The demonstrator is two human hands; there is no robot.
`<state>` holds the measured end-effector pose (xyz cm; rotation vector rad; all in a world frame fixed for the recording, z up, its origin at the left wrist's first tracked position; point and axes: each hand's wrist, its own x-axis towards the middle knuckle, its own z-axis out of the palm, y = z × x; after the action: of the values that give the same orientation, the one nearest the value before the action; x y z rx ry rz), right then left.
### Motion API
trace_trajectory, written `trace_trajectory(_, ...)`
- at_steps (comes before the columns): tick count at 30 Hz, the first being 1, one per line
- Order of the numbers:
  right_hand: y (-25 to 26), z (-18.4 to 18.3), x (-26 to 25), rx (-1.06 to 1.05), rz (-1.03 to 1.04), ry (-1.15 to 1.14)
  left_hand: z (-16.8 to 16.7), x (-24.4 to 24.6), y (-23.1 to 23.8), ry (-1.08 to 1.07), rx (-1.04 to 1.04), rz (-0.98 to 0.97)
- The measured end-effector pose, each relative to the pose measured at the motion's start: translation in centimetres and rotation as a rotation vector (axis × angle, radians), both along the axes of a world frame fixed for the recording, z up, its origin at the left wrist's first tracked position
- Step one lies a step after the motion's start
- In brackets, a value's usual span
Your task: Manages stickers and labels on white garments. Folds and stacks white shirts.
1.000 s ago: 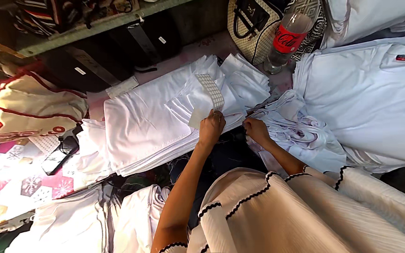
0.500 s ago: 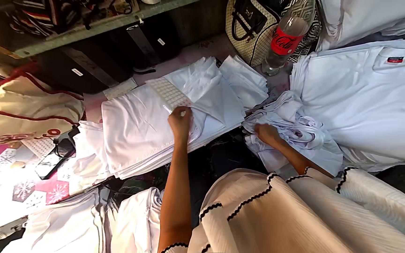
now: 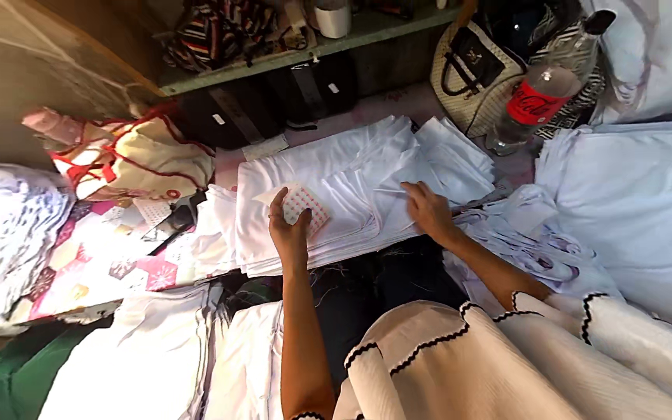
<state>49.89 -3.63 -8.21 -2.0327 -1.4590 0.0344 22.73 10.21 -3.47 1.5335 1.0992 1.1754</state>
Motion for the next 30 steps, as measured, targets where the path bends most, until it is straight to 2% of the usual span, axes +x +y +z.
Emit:
trace_trajectory(3, 1.5, 3.9, 1.7, 0.002, 0.045, 0.3, 1.9, -2.6, -1.2, -0.085, 0.02, 0.03)
trace_trajectory(7, 6.6, 7.9, 0.2, 0.013, 0.178, 0.65, 3.3, -2.4, -2.1, -0.162, 0.014, -0.006)
trace_trajectory(10, 10.3, 6.5, -1.9, -0.224, 0.431, 0.6, 3.1, -1.4, -2.4, -0.143, 0.02, -0.039)
trace_trajectory(11, 10.5, 5.9, -2.9, -0.231, 0.493, 0.546, 3.1, -1.1, -2.6, -0.126, 0.016, -0.045)
trace_trajectory(13, 9.9, 6.3, -5.2, -0.116, 0.553, 0.632, 3.0, -0.7, -2.9, -0.103, -0.014, -0.066)
trace_trajectory(15, 8.7, 8.3, -7.2, -0.045, 0.632, 0.979, 2.8, -0.1, -3.3, -0.114, -0.052, -0.116)
trace_trajectory(16, 8.2, 9.1, -7.9, -0.004, 0.631, 1.094, 2.7, 0.3, -3.6, -0.146, -0.071, -0.139)
trace_trajectory(17, 7.7, 9.4, -8.3, 0.049, 0.609, 1.117, 2.7, 0.6, -3.8, -0.192, -0.093, -0.154)
trace_trajectory(20, 6.8, 9.8, -8.1, 0.158, 0.531, 0.964, 3.3, 1.4, -4.6, -0.335, -0.217, -0.143)
trace_trajectory(22, 6.2, 9.9, -7.9, 0.174, 0.488, 0.817, 3.4, 1.7, -5.1, -0.347, -0.27, -0.156)
trace_trajectory(26, 4.8, 9.7, -8.1, 0.424, 0.419, 0.253, 3.3, 2.4, -5.8, -0.219, -0.16, -0.145)
trace_trajectory(30, 4.2, 9.7, -8.8, 0.512, 0.584, 0.07, 3.3, 3.2, -6.7, -0.076, -0.018, -0.136)
